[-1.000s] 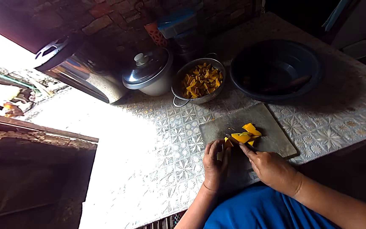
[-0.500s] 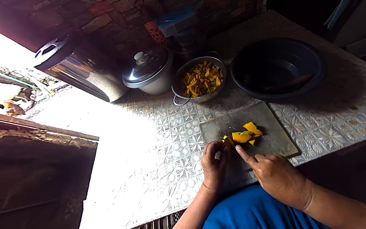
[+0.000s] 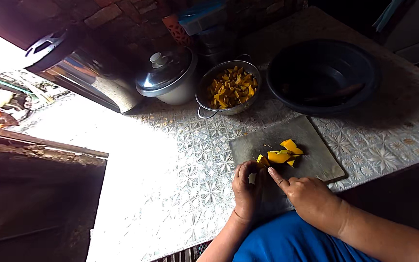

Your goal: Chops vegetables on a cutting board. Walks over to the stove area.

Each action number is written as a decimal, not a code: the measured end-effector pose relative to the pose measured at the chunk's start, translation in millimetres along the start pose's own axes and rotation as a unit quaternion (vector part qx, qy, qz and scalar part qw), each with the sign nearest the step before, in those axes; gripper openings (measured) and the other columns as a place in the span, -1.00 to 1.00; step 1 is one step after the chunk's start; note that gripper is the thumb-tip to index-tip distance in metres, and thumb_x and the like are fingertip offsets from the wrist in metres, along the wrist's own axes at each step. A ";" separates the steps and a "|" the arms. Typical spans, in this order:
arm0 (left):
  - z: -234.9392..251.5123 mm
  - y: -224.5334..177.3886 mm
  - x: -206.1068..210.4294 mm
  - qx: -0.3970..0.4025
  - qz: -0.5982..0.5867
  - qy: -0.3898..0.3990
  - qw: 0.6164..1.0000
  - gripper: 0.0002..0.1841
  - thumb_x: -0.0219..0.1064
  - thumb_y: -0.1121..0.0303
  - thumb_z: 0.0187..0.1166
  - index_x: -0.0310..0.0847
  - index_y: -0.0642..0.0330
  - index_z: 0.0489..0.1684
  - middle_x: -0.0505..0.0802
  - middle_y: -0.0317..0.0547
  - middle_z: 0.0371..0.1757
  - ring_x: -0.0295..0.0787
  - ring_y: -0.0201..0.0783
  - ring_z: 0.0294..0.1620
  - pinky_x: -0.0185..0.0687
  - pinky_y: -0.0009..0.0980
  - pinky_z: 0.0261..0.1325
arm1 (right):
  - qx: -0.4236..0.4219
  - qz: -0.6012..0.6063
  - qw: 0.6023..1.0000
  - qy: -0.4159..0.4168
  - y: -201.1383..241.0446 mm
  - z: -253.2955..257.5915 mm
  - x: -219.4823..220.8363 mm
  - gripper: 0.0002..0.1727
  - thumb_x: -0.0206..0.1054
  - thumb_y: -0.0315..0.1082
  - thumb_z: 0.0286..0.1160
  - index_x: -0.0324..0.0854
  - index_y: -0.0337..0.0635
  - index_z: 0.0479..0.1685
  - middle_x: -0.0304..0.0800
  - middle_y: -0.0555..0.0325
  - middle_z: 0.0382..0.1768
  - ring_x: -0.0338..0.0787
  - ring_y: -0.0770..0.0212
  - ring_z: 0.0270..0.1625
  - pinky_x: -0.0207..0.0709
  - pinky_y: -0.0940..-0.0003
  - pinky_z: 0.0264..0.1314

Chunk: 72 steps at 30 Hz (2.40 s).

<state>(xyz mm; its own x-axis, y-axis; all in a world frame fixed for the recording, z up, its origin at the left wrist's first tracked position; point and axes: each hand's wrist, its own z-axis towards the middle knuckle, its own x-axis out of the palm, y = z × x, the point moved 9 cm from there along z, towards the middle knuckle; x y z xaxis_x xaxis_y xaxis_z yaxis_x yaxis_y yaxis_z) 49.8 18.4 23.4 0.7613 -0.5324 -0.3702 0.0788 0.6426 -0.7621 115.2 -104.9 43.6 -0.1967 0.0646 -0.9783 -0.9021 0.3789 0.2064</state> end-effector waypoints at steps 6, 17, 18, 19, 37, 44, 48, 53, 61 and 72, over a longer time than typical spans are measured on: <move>1.6 0.3 1.2 -0.001 0.002 0.002 1.000 -0.78 0.50 0.48 0.38 0.71 0.44 -0.11 0.85 -0.03 -0.19 0.85 -0.36 -0.19 0.83 -0.48 -0.01 | 0.032 0.062 0.990 0.121 -17.0 8.3 23.0 -0.25 0.10 -0.52 0.59 0.13 -0.16 0.88 0.80 -0.13 -0.43 0.85 -0.21 -0.35 0.66 -0.07 -0.30; 0.4 3.5 -1.0 -0.017 0.010 0.020 1.000 -0.72 0.41 0.56 0.42 0.70 0.50 0.06 0.82 0.04 -0.07 0.81 -0.38 -0.12 0.77 -0.51 0.05 | -0.034 0.069 0.972 -0.221 -20.0 -16.9 -14.0 -0.38 0.14 -0.41 0.35 0.65 -0.20 0.52 0.53 0.17 -0.76 0.51 0.15 -0.80 0.36 0.27 -0.75; -0.3 4.1 -1.2 -0.019 0.010 0.015 1.000 -0.73 0.42 0.56 0.40 0.69 0.49 0.03 0.83 0.01 -0.12 0.81 -0.38 -0.15 0.77 -0.50 0.03 | -0.042 0.068 0.971 -0.225 -17.3 -19.1 -17.7 -0.38 0.13 -0.41 0.36 0.65 -0.20 0.52 0.53 0.18 -0.76 0.50 0.16 -0.80 0.35 0.28 -0.75; -0.8 4.7 -1.4 -0.023 0.009 0.009 1.000 -0.75 0.43 0.55 0.39 0.66 0.47 -0.02 0.83 -0.03 -0.18 0.81 -0.38 -0.18 0.78 -0.49 0.00 | -0.049 0.067 0.971 -0.226 -14.6 -20.7 -19.8 -0.38 0.13 -0.42 0.36 0.65 -0.19 0.52 0.52 0.19 -0.76 0.50 0.17 -0.79 0.35 0.30 -0.75; -2.4 6.6 -5.8 -0.031 -0.009 -0.008 0.999 -0.86 0.48 0.57 0.36 0.74 0.36 -0.18 0.85 -0.12 -0.25 0.83 -0.40 -0.26 0.82 -0.50 -0.10 | -0.052 -0.015 0.994 -0.099 5.9 -6.2 -20.6 -0.27 0.32 -0.56 0.20 0.60 -0.14 0.59 0.58 0.12 -0.73 0.61 0.10 -0.75 0.44 0.25 -0.73; -2.3 7.2 -5.7 -0.025 0.003 -0.007 1.000 -0.84 0.48 0.57 0.32 0.75 0.38 -0.19 0.87 -0.10 -0.25 0.85 -0.37 -0.23 0.83 -0.47 -0.06 | -0.024 0.016 0.997 0.078 4.6 6.9 -0.8 -0.21 0.25 -0.62 0.39 0.34 -0.13 0.78 0.77 -0.05 -0.52 0.83 -0.10 -0.46 0.64 0.05 -0.46; 0.4 4.3 -4.2 -0.018 0.021 -0.002 1.000 -0.86 0.49 0.53 0.36 0.77 0.36 -0.20 0.87 -0.10 -0.24 0.84 -0.38 -0.25 0.82 -0.50 -0.08 | -0.001 0.054 0.992 0.118 -5.6 11.2 22.9 -0.25 0.15 -0.55 0.54 0.19 -0.20 0.84 0.79 -0.10 -0.48 0.85 -0.19 -0.39 0.67 -0.05 -0.34; 0.8 4.8 -4.4 -0.029 0.024 0.006 0.999 -0.84 0.45 0.53 0.40 0.74 0.39 -0.14 0.84 -0.08 -0.22 0.81 -0.41 -0.25 0.79 -0.52 -0.07 | 0.000 0.084 0.993 0.088 -15.5 5.9 23.1 -0.32 0.09 -0.45 0.64 0.23 -0.12 0.84 0.78 -0.08 -0.50 0.83 -0.17 -0.40 0.64 -0.08 -0.35; -3.8 6.0 -10.2 -0.026 0.035 0.032 0.999 -0.86 0.44 0.57 0.37 0.76 0.37 -0.18 0.87 -0.11 -0.25 0.84 -0.41 -0.23 0.81 -0.51 -0.06 | -0.062 0.086 0.972 -0.209 -17.4 -16.9 -15.7 -0.40 0.12 -0.41 0.39 0.67 -0.18 0.50 0.53 0.18 -0.76 0.51 0.14 -0.79 0.36 0.25 -0.75; -3.6 2.4 -10.8 -0.005 0.048 0.014 0.999 -0.89 0.48 0.54 0.34 0.80 0.35 -0.25 0.90 -0.12 -0.28 0.86 -0.43 -0.25 0.81 -0.55 -0.06 | -0.074 -0.007 0.984 -0.163 4.8 -17.3 -8.9 -0.34 0.23 -0.51 0.27 0.65 -0.14 0.53 0.49 0.17 -0.79 0.51 0.15 -0.81 0.33 0.29 -0.77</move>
<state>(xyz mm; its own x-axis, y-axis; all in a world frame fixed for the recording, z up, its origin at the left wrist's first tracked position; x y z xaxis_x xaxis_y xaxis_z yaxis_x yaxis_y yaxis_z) 39.4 23.8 23.7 0.7461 -0.4849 -0.4563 0.0007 0.6859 -0.7277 105.9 -119.6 53.6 -0.0726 0.3631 -0.9289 -0.9548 0.2439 0.1700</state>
